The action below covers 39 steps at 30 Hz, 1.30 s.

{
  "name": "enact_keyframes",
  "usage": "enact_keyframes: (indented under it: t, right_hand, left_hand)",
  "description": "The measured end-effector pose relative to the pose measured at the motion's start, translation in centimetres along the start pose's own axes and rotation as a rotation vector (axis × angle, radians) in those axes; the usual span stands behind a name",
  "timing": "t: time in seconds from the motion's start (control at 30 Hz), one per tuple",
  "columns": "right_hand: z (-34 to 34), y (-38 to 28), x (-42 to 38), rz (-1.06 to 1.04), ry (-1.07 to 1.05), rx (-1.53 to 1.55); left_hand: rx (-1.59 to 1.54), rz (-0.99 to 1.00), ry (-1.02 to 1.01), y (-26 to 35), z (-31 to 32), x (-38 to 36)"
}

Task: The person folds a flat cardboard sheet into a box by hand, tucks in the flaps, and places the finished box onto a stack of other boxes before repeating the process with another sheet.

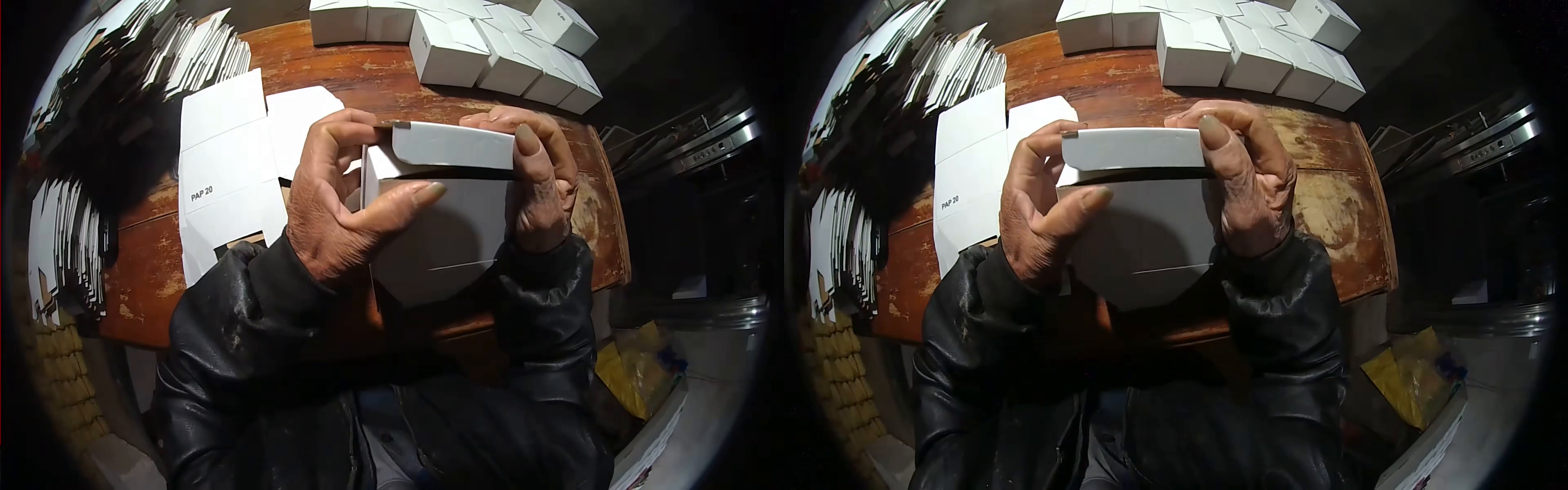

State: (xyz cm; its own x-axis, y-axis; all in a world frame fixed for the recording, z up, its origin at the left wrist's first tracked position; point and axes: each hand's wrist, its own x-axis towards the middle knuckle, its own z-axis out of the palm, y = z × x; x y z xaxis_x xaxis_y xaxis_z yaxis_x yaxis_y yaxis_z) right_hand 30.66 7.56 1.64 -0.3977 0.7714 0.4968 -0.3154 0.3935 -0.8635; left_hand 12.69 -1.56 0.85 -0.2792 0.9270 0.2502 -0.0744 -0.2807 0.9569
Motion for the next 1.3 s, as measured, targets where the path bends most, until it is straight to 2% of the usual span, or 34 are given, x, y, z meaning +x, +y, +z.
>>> enact_keyframes:
  t: [0.13,0.17,0.3,0.4,0.73,0.8,0.93,1.03,1.13,1.3]
  right_hand:
    - [-0.3,0.9,0.1,-0.058,-0.046,-0.040]
    - [-0.2,0.9,0.0,-0.028,-0.036,-0.035]
    - [0.4,1.0,-0.2,0.018,-0.014,-0.042]
    - [0.0,1.1,-0.2,0.044,-0.044,-0.123]
    - [0.2,-0.1,-0.1,0.104,-0.020,-0.093]
    - [-0.1,0.1,0.1,0.038,-0.069,-0.131]
    - [0.1,0.5,-0.1,-0.057,-0.082,-0.203]
    - [0.0,0.3,0.0,-0.060,-0.113,-0.259]
    - [0.2,0.5,-0.1,-0.084,-0.135,-0.188]
    - [0.4,0.8,0.1,-0.303,-0.184,-0.452]
  left_hand:
    - [0.001,-0.084,0.054,-0.1,-0.1,0.0]
    - [0.017,-0.017,0.117,-0.2,0.1,0.0]
    - [0.037,-0.066,-0.038,-1.2,-0.7,0.2]
    - [0.092,-0.066,-0.081,-1.2,-1.0,0.2]
    - [0.229,0.260,-0.086,-2.8,-0.9,0.0]
    - [0.228,0.321,-0.100,-2.9,-0.9,0.2]
    - [0.296,0.309,-0.123,-2.5,-1.3,0.4]
    - [0.305,0.303,-0.128,-2.6,-1.4,0.3]
    - [0.259,0.327,-0.106,-3.0,-1.1,0.3]
    - [0.154,0.293,-0.069,-2.7,-0.6,0.0]
